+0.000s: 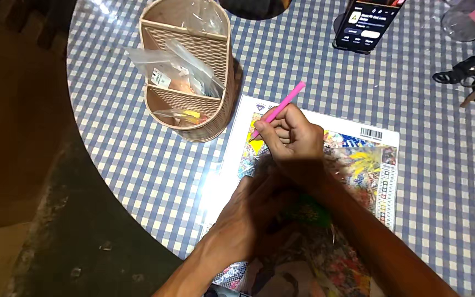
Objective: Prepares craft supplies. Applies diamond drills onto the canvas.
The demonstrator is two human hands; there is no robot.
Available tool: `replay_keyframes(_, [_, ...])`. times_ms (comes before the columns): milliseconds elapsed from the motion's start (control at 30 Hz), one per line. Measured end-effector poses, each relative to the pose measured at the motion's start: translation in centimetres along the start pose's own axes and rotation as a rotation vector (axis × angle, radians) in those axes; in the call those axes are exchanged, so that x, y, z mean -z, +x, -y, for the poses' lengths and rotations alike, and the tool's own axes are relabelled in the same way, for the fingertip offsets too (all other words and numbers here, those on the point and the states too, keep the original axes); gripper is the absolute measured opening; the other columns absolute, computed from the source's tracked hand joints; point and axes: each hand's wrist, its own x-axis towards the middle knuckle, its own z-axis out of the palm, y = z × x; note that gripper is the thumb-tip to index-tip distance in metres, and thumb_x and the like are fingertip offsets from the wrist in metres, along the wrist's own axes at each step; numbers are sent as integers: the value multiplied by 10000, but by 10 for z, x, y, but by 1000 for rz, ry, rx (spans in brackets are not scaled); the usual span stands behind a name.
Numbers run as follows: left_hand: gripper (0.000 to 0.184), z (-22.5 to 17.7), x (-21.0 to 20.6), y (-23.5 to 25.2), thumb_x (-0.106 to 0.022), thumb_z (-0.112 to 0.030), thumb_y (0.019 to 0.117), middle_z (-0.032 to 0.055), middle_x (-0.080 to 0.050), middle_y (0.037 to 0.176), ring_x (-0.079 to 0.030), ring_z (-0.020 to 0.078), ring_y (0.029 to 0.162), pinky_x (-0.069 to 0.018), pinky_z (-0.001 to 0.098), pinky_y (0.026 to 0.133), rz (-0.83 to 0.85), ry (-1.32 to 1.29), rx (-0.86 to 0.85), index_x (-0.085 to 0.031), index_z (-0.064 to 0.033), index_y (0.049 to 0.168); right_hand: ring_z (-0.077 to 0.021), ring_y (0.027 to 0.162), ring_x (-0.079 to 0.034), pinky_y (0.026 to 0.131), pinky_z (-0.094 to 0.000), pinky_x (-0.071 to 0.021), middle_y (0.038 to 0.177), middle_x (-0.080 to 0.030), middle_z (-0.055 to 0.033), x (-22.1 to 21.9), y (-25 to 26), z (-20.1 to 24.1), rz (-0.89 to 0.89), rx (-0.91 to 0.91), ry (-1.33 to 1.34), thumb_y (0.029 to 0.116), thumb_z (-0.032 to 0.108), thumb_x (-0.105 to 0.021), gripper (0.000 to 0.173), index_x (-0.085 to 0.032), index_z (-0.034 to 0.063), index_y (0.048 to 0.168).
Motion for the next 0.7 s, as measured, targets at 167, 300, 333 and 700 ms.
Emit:
replay_keyframes(167, [428, 1, 0, 0, -686, -448, 935, 46, -681, 1256, -604, 172, 1137, -446, 364, 957, 4, 16, -16, -710, -194, 1279, -28, 716, -703, 626, -187, -580, 832, -726, -16, -3, -2, -3, 0, 39, -86, 1016, 195, -655, 159, -631, 41, 1048])
replay_keyframes(300, [423, 0, -1, 1, -686, -453, 931, 44, -683, 1225, -599, 170, 1111, -440, 356, 944, -2, 28, -20, -715, -196, 1267, -52, 726, -721, 622, -198, -588, 845, -744, -39, -4, -3, -4, -6, 100, -132, 1011, 192, -665, 175, -641, 25, 1055])
replay_keyframes(333, [421, 0, -1, 1, -683, -454, 933, 44, -685, 1223, -600, 168, 1106, -439, 355, 940, -4, 30, -21, -715, -196, 1264, -50, 709, -713, 608, -194, -578, 836, -739, -41, -4, -3, -4, -9, 120, -149, 1011, 192, -665, 178, -645, 20, 1051])
replay_keyframes(700, [413, 0, -1, 1, -664, -464, 943, 47, -686, 1218, -608, 176, 1112, -439, 373, 970, 2, 53, -23, -715, -195, 1252, -60, 553, -593, 470, -212, -439, 735, -671, -27, -7, -2, -5, -22, 195, -276, 1015, 203, -654, 165, -640, 40, 994])
